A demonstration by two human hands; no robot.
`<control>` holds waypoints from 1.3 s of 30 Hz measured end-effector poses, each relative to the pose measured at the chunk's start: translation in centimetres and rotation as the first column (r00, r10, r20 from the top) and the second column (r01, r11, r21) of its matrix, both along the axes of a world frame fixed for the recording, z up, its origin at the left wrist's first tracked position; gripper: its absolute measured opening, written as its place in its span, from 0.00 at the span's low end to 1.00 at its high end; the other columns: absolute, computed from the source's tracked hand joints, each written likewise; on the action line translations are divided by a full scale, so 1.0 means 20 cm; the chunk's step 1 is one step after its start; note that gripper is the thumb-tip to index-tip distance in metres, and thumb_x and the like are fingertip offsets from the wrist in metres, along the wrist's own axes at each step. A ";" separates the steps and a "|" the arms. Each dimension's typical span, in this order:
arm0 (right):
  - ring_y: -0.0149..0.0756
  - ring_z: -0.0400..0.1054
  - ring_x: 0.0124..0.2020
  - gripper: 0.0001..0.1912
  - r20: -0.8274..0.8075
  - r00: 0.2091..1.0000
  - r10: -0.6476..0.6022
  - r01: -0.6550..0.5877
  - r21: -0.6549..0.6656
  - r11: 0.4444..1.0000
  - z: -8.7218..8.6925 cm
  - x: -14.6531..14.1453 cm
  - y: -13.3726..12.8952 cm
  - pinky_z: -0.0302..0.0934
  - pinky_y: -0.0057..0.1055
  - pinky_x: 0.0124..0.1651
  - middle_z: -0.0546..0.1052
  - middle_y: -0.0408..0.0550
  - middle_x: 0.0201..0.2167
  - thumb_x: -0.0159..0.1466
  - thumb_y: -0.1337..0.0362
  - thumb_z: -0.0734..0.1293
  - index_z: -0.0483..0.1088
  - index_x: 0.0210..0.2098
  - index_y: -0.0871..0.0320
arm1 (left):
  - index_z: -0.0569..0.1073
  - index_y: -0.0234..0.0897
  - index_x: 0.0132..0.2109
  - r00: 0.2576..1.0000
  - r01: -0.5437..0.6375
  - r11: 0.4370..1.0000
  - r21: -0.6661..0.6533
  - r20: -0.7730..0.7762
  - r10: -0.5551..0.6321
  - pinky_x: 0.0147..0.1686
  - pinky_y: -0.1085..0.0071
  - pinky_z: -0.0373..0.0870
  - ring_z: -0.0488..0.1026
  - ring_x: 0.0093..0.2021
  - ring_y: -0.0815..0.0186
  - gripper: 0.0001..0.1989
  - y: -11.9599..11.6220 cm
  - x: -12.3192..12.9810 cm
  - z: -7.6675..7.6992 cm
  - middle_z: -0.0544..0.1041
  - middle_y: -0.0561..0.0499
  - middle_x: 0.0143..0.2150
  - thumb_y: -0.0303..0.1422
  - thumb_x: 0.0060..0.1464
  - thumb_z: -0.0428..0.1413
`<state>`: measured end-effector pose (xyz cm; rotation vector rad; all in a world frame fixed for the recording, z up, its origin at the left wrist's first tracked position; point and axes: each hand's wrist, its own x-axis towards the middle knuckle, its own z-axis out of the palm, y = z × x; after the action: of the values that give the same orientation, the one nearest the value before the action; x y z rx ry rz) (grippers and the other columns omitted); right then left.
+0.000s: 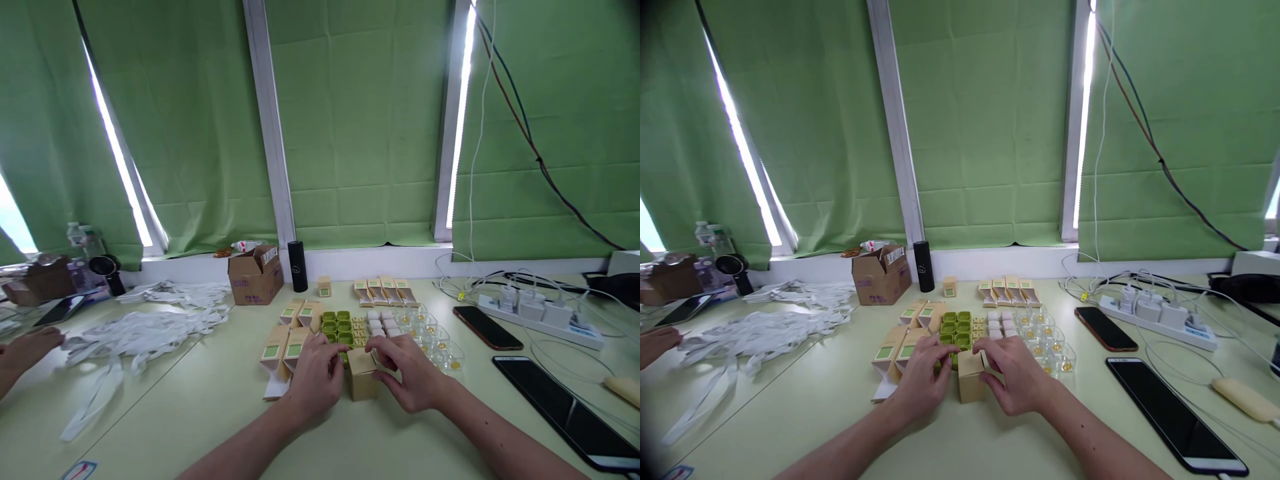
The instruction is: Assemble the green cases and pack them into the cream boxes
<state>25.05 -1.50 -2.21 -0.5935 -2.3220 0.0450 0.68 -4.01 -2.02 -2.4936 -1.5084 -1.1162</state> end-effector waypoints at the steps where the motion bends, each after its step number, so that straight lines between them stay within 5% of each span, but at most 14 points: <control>1: 0.35 0.63 0.24 0.19 -0.002 1.000 -0.003 0.003 -0.005 1.000 0.00 0.00 0.00 0.49 0.32 0.32 0.66 0.37 0.24 0.60 0.69 0.64 0.64 0.51 0.55 | 0.83 0.39 0.43 1.000 -0.002 1.000 0.004 0.003 0.002 0.43 0.59 0.67 0.74 0.39 0.55 0.14 0.00 0.00 0.00 0.78 0.45 0.35 0.27 0.60 0.52; 14: 0.34 0.63 0.22 0.17 -0.042 0.996 -0.078 0.078 0.007 0.997 -0.05 0.00 0.08 0.48 0.30 0.30 0.68 0.34 0.21 0.63 0.72 0.61 0.62 0.50 0.55 | 0.76 0.39 0.31 0.995 0.095 0.994 0.045 -0.001 -0.095 0.38 0.62 0.63 0.72 0.35 0.58 0.09 -0.04 0.01 0.02 0.76 0.49 0.29 0.25 0.56 0.54; 21: 0.37 0.68 0.24 0.12 -0.036 0.969 -0.244 0.246 0.099 0.964 -0.06 0.00 0.10 0.47 0.31 0.30 0.75 0.40 0.23 0.66 0.70 0.59 0.66 0.47 0.55 | 0.71 0.39 0.31 0.998 -0.004 0.993 0.118 0.062 -0.003 0.40 0.60 0.65 0.70 0.34 0.59 0.10 -0.02 0.00 0.03 0.74 0.50 0.29 0.28 0.62 0.51; 27: 0.37 0.71 0.23 0.09 -0.021 0.914 -0.404 0.405 0.086 0.910 -0.07 -0.01 0.10 0.44 0.32 0.29 0.79 0.44 0.25 0.67 0.68 0.58 0.68 0.44 0.56 | 0.72 0.41 0.42 0.997 0.038 0.996 0.075 0.072 -0.043 0.51 0.54 0.69 0.71 0.50 0.52 0.02 -0.05 0.01 0.09 0.77 0.46 0.41 0.31 0.63 0.54; 32: 0.38 0.73 0.23 0.10 -0.032 0.899 -0.437 0.438 0.060 0.897 -0.06 -0.02 0.09 0.44 0.32 0.29 0.80 0.45 0.26 0.70 0.67 0.56 0.68 0.44 0.56 | 0.68 0.43 0.58 0.988 0.140 0.988 -0.058 -0.051 -0.143 0.62 0.47 0.65 0.62 0.66 0.44 0.22 -0.11 0.05 0.16 0.76 0.42 0.56 0.32 0.58 0.61; 36: 0.39 0.74 0.23 0.11 -0.008 0.887 -0.462 0.462 0.043 0.886 -0.07 -0.03 0.09 0.43 0.31 0.29 0.81 0.45 0.25 0.71 0.66 0.56 0.70 0.43 0.56 | 0.65 0.44 0.63 0.961 0.167 0.974 -0.154 -0.195 -0.195 0.63 0.46 0.64 0.64 0.64 0.43 0.32 -0.11 0.10 0.20 0.74 0.41 0.60 0.34 0.53 0.65; 39: 0.39 0.74 0.24 0.10 0.035 0.876 -0.481 0.480 0.036 0.877 -0.08 -0.04 0.09 0.41 0.32 0.29 0.82 0.46 0.25 0.70 0.66 0.58 0.71 0.40 0.56 | 0.66 0.41 0.62 0.922 0.144 0.966 -0.213 -0.326 -0.209 0.58 0.49 0.68 0.70 0.57 0.45 0.31 -0.08 0.14 0.23 0.76 0.39 0.56 0.32 0.52 0.64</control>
<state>24.32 0.30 -3.79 -1.1526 -2.1459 -0.2341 3.42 -5.70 2.58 -2.8076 -1.3630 -0.5218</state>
